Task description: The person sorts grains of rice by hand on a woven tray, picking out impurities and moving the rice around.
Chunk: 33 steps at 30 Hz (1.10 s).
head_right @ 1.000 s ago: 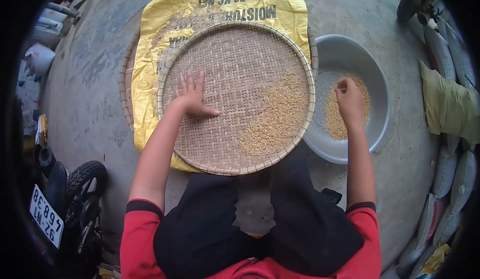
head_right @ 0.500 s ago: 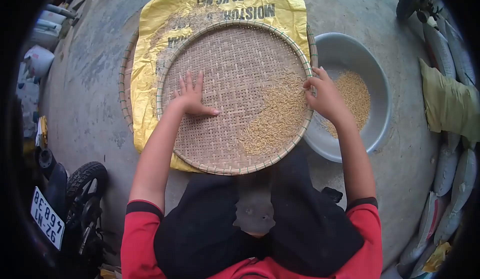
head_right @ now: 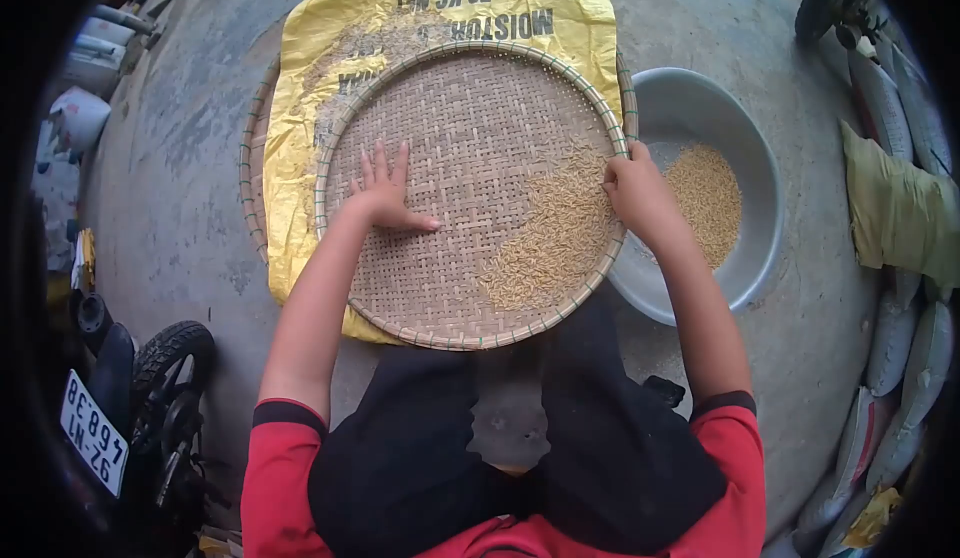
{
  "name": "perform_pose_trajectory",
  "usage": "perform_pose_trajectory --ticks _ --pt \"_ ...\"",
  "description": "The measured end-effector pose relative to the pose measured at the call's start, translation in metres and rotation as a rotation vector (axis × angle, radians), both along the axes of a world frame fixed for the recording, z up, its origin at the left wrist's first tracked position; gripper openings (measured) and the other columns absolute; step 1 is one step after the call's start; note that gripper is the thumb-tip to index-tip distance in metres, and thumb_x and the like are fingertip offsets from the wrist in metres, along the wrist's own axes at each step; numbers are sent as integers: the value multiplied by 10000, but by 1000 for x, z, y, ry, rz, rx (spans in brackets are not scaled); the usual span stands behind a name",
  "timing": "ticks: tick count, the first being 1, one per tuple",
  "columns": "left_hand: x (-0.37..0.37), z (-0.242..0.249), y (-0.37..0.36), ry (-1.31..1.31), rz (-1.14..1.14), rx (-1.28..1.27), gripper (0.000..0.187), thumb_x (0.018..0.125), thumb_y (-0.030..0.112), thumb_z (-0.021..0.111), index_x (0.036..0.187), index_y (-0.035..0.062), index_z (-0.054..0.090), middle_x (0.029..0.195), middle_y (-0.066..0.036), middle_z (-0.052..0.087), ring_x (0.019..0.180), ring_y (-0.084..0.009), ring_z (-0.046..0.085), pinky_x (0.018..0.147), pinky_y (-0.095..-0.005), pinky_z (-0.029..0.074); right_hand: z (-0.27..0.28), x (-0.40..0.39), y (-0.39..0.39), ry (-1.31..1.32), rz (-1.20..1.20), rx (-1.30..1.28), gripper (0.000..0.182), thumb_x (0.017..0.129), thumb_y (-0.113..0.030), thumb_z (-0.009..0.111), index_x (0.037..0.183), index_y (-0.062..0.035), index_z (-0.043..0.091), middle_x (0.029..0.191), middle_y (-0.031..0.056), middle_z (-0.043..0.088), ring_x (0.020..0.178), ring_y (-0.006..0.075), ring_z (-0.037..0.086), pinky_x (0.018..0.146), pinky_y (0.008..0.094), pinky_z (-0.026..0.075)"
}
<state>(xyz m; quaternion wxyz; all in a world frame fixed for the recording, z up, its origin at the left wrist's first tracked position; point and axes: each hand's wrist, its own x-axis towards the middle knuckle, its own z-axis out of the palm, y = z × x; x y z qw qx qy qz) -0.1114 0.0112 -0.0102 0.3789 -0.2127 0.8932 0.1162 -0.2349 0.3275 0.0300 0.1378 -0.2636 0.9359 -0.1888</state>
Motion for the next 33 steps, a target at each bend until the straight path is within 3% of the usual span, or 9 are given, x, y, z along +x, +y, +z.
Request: perform_pose_trajectory --ticks 5,7,11,13,16,22,33 --pt "0 -1 0 4 3 1 1444 453 746 723 1432 187 -179 1465 -213 -235 1344 -396 -226 1059 -610 8 1 -2 8 -86 -28 -120 112 774 -41 619 856 5 558 1106 174 513 966 332 559 851 398 449" --pt "1 -1 -1 15 -4 0 1445 452 748 722 1432 186 -179 1465 -214 -234 1344 -399 -226 1058 -610 11 -2 -6 23 189 39 -275 129 779 -55 636 857 2 551 1119 182 526 1018 338 536 898 394 418" --pt "1 -1 0 15 -2 3 1444 455 744 725 1432 183 -179 1464 -217 -233 1343 -400 -227 1059 -609 12 2 -17 62 126 -69 -227 165 772 -78 659 872 -6 548 1093 183 546 1050 341 521 924 390 397" --pt "1 -1 0 14 4 5 1445 454 743 726 1433 179 -176 1463 -220 -233 1341 -399 -231 1057 -612 11 1 -17 74 82 -230 -107 204 770 -102 670 910 -11 553 1077 177 559 1068 327 518 918 385 397" --pt "2 -1 0 22 -7 2 1446 454 740 728 1433 176 -174 1462 -222 -235 1340 -398 -234 1054 -616 11 13 -6 64 29 -245 -170 228 774 -119 670 945 -17 558 1129 177 552 1109 327 502 943 389 385" --pt "1 -2 -1 18 3 6 1440 460 733 732 1434 180 -173 1464 -219 -232 1342 -397 -232 1054 -617 11 8 10 33 96 68 -216 211 779 -126 661 933 -15 568 1277 211 458 1177 388 453 987 410 370" --pt "1 -1 -1 17 9 5 1450 445 744 729 1433 190 -178 1467 -207 -235 1347 -390 -226 1063 -601 13 8 16 9 49 51 46 134 766 -99 647 840 -12 577 1248 240 438 1175 425 440 926 434 427"
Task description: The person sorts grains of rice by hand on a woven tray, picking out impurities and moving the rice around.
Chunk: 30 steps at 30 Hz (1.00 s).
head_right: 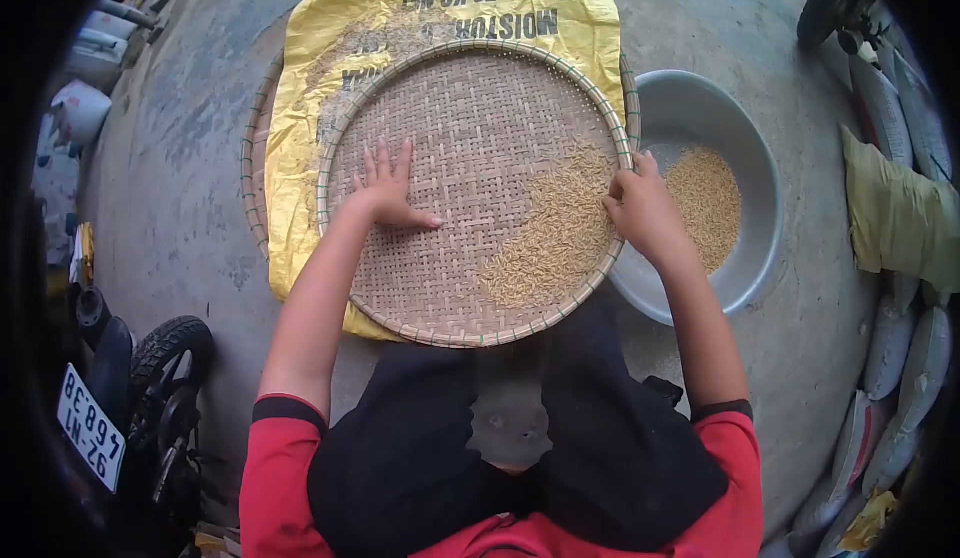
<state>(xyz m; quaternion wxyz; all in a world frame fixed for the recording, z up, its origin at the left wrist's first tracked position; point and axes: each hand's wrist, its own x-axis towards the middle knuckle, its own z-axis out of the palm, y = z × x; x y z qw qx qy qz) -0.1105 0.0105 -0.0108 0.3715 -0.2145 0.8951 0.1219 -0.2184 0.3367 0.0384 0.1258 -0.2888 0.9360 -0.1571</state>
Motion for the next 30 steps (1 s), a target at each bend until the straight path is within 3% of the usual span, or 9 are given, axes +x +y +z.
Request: perform_pose_trajectory --ticks 8,14,17,19,20,22,28,30 --pt "1 -2 -1 7 -8 -7 1455 444 737 735 1432 183 -179 1464 -212 -240 1348 -390 -223 1063 -601 14 -3 1 1 13 -17 -47 101 783 -76 623 838 -3 578 1245 241 443 1170 425 446 919 436 431" --pt "1 -3 -1 5 5 10 1447 453 731 736 1433 186 -178 1463 -213 -242 1345 -391 -231 1061 -606 10 -5 -16 31 112 -100 -281 95 796 -81 623 836 -8 578 1210 226 501 1150 392 478 961 387 389" --pt "0 -1 0 3 7 10 1447 451 732 736 1432 191 -179 1463 -210 -242 1344 -391 -230 1059 -610 9 4 -32 58 19 -273 -269 106 794 -80 626 863 -18 575 1163 199 550 1140 356 495 974 377 374" --pt "0 0 0 3 -1 5 1448 449 735 734 1432 191 -179 1463 -209 -244 1343 -391 -234 1058 -611 10 8 -33 69 63 -418 -125 141 795 -70 618 922 -24 579 1144 175 573 1152 326 494 989 378 362" --pt "1 0 0 2 3 6 1448 449 735 734 1432 191 -179 1463 -209 -244 1343 -391 -234 1058 -611 10 4 -33 71 62 -414 -124 141 795 -70 618 922 -24 579 1144 175 573 1152 326 494 989 378 362" --pt "0 1 0 -5 -7 -2 1446 450 739 731 1434 189 -174 1464 -209 -241 1344 -393 -231 1058 -611 11 -8 -31 74 -35 -377 -389 181 795 -66 614 972 -37 584 1179 163 557 1171 311 483 1004 382 351" --pt "1 0 0 7 -3 -3 1445 446 748 724 1437 185 -165 1468 -209 -229 1350 -393 -214 1059 -611 14 11 -9 23 19 32 -242 172 794 -43 592 966 -47 597 1296 166 467 1237 354 420 1008 405 361" --pt "0 -1 0 4 -6 -6 1449 442 751 723 1437 185 -165 1468 -209 -230 1351 -392 -213 1059 -610 15 14 -8 12 -12 43 -194 142 785 -62 604 925 -36 601 1312 178 446 1250 380 396 996 418 375"
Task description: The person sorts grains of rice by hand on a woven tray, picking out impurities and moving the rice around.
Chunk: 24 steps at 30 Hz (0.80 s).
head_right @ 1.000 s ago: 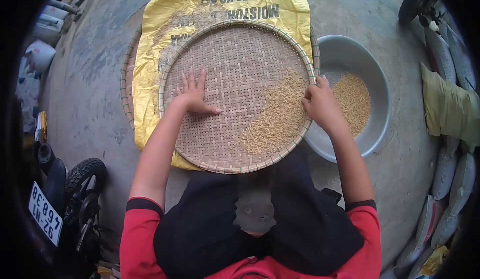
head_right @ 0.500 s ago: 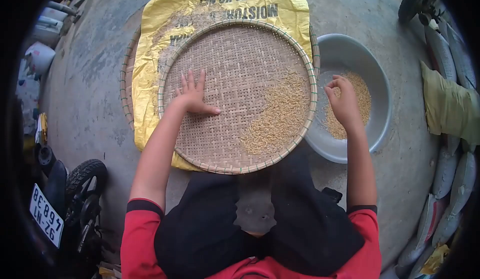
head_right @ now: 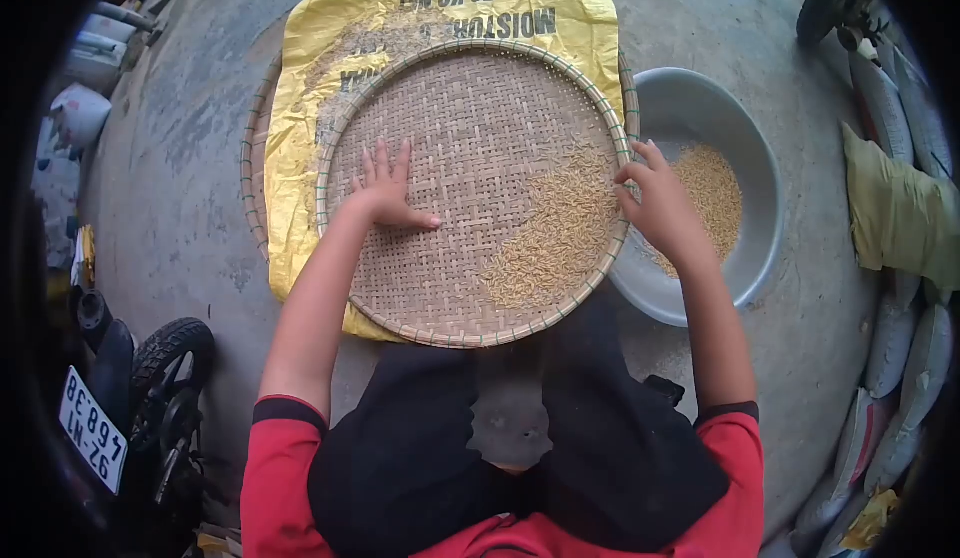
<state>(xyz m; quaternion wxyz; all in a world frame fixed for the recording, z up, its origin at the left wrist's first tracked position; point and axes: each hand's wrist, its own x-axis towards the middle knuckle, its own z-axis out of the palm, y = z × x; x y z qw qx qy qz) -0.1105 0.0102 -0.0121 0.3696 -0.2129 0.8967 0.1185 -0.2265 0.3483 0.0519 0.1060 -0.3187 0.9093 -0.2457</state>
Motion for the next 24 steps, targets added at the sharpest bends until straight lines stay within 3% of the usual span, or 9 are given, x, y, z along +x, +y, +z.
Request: perform_pose_trajectory --ticks 8,11,17,24 --pt "1 0 0 3 4 9 1460 428 763 718 1435 188 -169 1467 -207 -233 1353 -392 -207 1059 -611 18 -7 3 -24 140 -31 439 89 758 -88 583 817 -45 636 1330 197 425 1277 354 367 916 472 426" --pt "0 -2 -1 -3 4 2 1462 426 764 717 1434 192 -173 1467 -207 -234 1353 -392 -206 1059 -611 18 -15 5 -28 181 -68 481 109 783 -96 556 830 -35 633 1339 191 421 1303 338 339 915 487 419" --pt "1 -2 0 5 -2 -7 1463 425 760 721 1434 194 -174 1468 -208 -232 1349 -393 -216 1058 -612 18 -33 3 -19 332 -7 475 126 803 -106 545 863 -22 618 1324 196 433 1294 353 346 934 483 401" --pt "2 -3 -1 13 -2 0 1450 434 756 722 1436 203 -168 1469 -208 -226 1348 -395 -219 1059 -612 18 -23 4 -16 277 -62 305 113 787 -115 589 850 -23 611 1299 191 449 1278 358 361 920 472 408"
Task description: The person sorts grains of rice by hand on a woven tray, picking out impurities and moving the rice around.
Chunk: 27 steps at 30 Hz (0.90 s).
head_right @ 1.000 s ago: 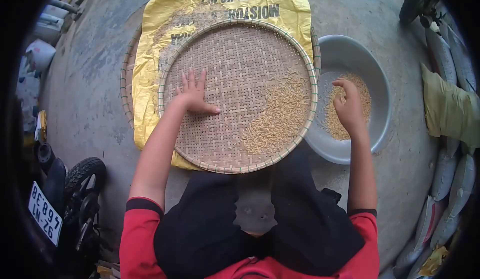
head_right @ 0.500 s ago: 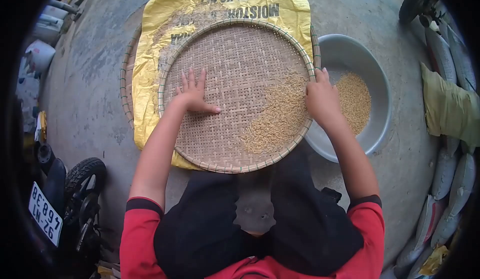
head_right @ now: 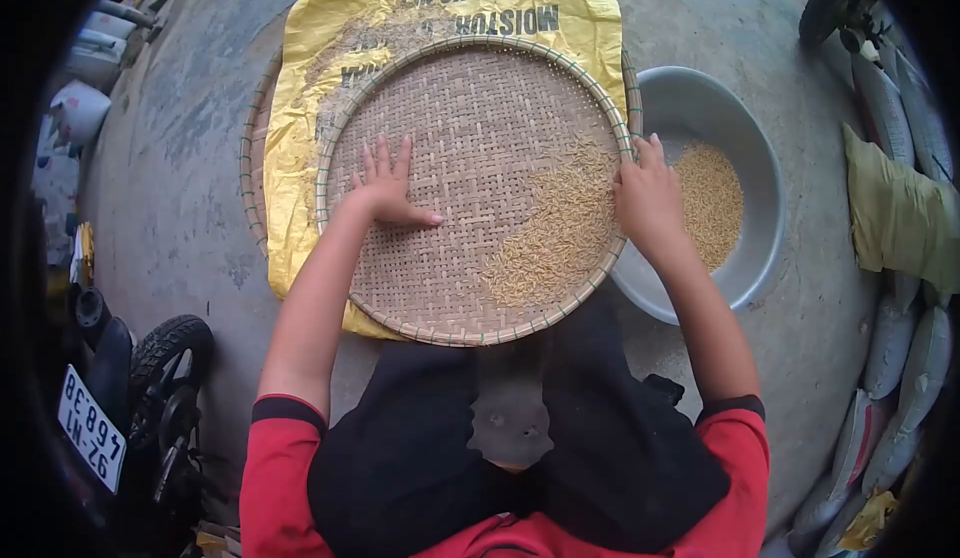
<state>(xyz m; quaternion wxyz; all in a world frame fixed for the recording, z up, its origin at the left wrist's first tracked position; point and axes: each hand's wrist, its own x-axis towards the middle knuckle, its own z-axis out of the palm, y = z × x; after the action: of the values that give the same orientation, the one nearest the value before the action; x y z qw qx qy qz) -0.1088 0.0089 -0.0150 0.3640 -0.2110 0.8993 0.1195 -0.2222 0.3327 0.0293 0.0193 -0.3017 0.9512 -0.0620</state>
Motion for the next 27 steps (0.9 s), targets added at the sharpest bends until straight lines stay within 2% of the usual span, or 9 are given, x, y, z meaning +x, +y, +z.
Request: perform_pose_trajectory --ticks 5,12,18,20,22,24,26,27 --pt "-1 2 1 1 9 -4 1449 435 753 724 1436 202 -168 1470 -208 -225 1348 -395 -218 1060 -610 16 8 2 -6 -92 -25 65 101 792 -110 581 842 -25 600 1322 192 428 1303 353 328 928 499 400" --pt "-1 1 1 -4 0 -2 1451 434 755 722 1435 201 -171 1470 -205 -228 1346 -396 -222 1059 -611 16 -7 2 -6 -44 -30 173 121 809 -116 555 881 -24 588 1355 200 396 1318 343 312 934 527 390" --pt "0 2 1 -4 5 2 1450 439 750 725 1435 198 -172 1470 -203 -228 1346 -393 -226 1060 -610 14 -2 2 -3 -52 -22 62 98 806 -90 548 863 -18 582 1341 209 407 1301 358 332 956 476 388" --pt "-1 3 2 0 4 1 1449 440 748 727 1435 198 -172 1470 -203 -228 1346 -392 -227 1060 -609 13 4 0 1 -144 -48 -107 71 797 -65 576 849 -16 572 1313 206 432 1251 386 386 964 426 389" --pt "-2 8 3 -26 -30 -8 1430 481 747 710 1427 163 -190 1452 -250 -230 1342 -422 -205 1057 -613 63 14 -8 13 -116 -48 -175 83 786 -67 604 839 -17 564 1281 205 455 1218 386 417 959 411 391" --pt "-1 6 3 -24 -34 -16 1429 482 748 709 1427 163 -191 1453 -250 -230 1343 -420 -203 1059 -610 65 20 -18 29 -87 -47 -245 107 775 -69 632 829 -18 556 1249 204 479 1185 387 447 955 396 394" --pt "-2 6 2 -21 -39 -24 1429 483 749 708 1426 163 -191 1453 -249 -230 1344 -418 -202 1060 -607 67 24 -28 46 -98 -193 -278 157 766 -95 666 827 -14 547 1186 194 524 1143 366 481 939 391 398" --pt "-2 7 3 -22 -34 -20 1429 482 751 707 1426 164 -192 1453 -248 -230 1345 -416 -201 1060 -607 68 26 -29 49 -97 -192 -278 157 766 -95 666 827 -14 547 1186 194 524 1143 366 481 939 391 398"
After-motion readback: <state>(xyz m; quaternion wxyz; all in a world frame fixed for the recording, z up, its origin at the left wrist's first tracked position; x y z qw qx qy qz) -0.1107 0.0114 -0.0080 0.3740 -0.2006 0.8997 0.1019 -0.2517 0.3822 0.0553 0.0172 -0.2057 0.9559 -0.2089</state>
